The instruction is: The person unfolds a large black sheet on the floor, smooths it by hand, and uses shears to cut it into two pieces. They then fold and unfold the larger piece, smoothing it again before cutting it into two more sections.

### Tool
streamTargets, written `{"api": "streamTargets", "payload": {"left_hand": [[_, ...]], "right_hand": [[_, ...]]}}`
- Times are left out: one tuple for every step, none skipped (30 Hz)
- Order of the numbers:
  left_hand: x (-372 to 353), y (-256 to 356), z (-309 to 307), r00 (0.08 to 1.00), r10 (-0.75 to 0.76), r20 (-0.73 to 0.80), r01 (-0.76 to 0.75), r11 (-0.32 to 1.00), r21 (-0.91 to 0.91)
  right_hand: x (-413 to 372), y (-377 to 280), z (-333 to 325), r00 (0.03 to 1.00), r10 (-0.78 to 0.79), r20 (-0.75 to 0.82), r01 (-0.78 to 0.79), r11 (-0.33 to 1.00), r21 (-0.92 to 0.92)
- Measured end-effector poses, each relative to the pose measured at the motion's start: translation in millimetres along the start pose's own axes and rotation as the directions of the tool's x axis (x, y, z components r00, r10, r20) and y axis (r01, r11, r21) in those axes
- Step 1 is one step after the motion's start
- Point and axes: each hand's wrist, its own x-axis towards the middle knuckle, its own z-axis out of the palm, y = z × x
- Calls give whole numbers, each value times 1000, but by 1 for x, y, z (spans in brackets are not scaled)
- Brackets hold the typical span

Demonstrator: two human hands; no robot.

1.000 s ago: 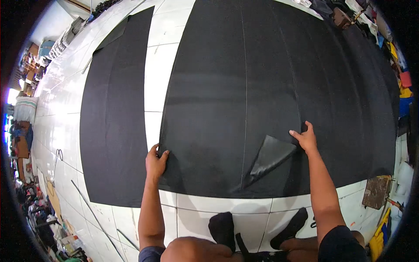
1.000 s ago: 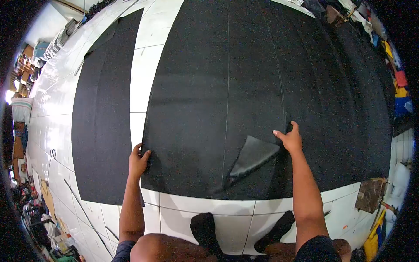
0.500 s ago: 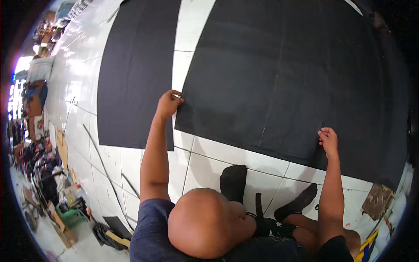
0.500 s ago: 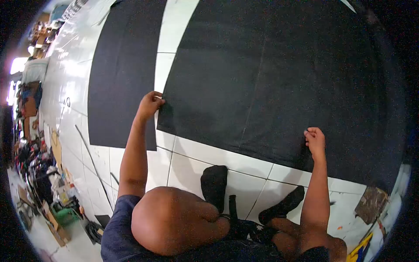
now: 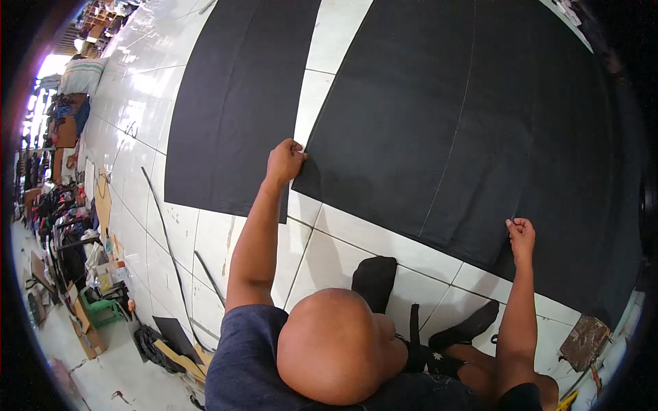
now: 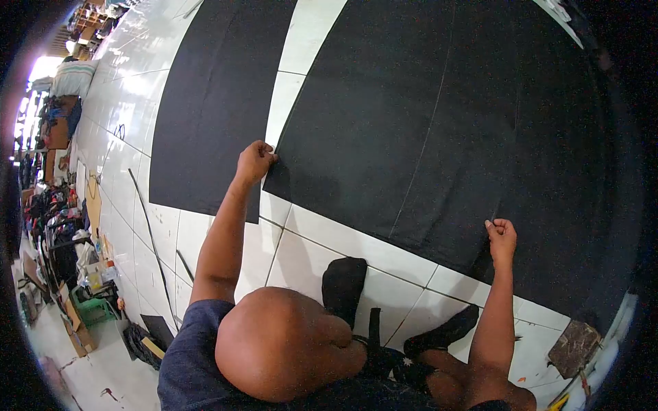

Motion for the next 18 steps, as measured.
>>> {"api": "streamTargets", "payload": {"left_hand": [[-3, 2, 0, 1000, -20, -5, 20, 1000, 2], [-5, 5, -1, 999, -40, -8, 40, 999, 4], [-8, 8, -1, 998, -57, -9, 57, 998, 5], [-9, 9, -2, 999, -49, 12, 48, 998, 29], [-12, 9, -2, 999, -39, 36, 38, 998, 54], [-13, 11, -3, 998, -27, 62, 22, 997, 77], [-13, 6, -2, 999, 23, 49, -27, 995, 97], [-13, 3, -1, 996, 76, 48, -81, 990, 112], [-13, 3, -1, 997, -10, 75, 8, 1000, 30], [-13, 1, 0, 999, 14, 41, -18, 997, 79], [-3, -12, 7, 995, -78, 63, 76, 996, 40], [-6, -6, 2, 987, -110, 114, 113, 993, -26], [-12, 9, -1, 990, -105, 90, 103, 994, 25], [-18, 23, -5, 979, -150, 137, 165, 981, -102], [-9, -1, 0, 991, -47, 122, 64, 988, -140], [0, -24, 2, 992, 24, 127, -10, 994, -112], [1, -24, 2, 990, 27, 138, -6, 989, -150], [-2, -22, -2, 989, 19, 147, 7, 984, -178]], "right_hand": [[-1, 0, 2, 1000, 0, -6, 0, 1000, 11], [-1, 0, 3, 1000, -7, -3, 7, 1000, -3], [-2, 0, 2, 1000, -13, -3, 13, 1000, -17], [-1, 1, 1, 1000, -17, -7, 17, 999, -32], [-1, 2, 1, 1000, -31, -2, 31, 999, -34], [0, 4, 2, 999, -45, 0, 45, 998, -35], [1, 8, 0, 999, -54, -4, 53, 998, -38], [-1, 6, 0, 998, -61, 6, 61, 996, -60], [-1, 4, -1, 998, -62, 6, 63, 994, -88], [2, 7, 1, 998, -56, -14, 55, 995, -87], [-6, -5, 4, 999, -46, -23, 47, 999, 16], [4, 9, 0, 998, -61, 6, 61, 998, -9], [-5, -7, 0, 998, -57, -4, 57, 997, -43], [-6, -13, -1, 999, 48, -12, -48, 998, -30], [2, -4, -3, 998, -49, 31, 51, 996, -67], [-1, -14, -7, 999, -36, 9, 37, 986, -160], [-1, -25, -7, 1000, -29, -2, 27, 969, -244], [3, -24, -11, 1000, -22, 3, 22, 968, -248]]}}
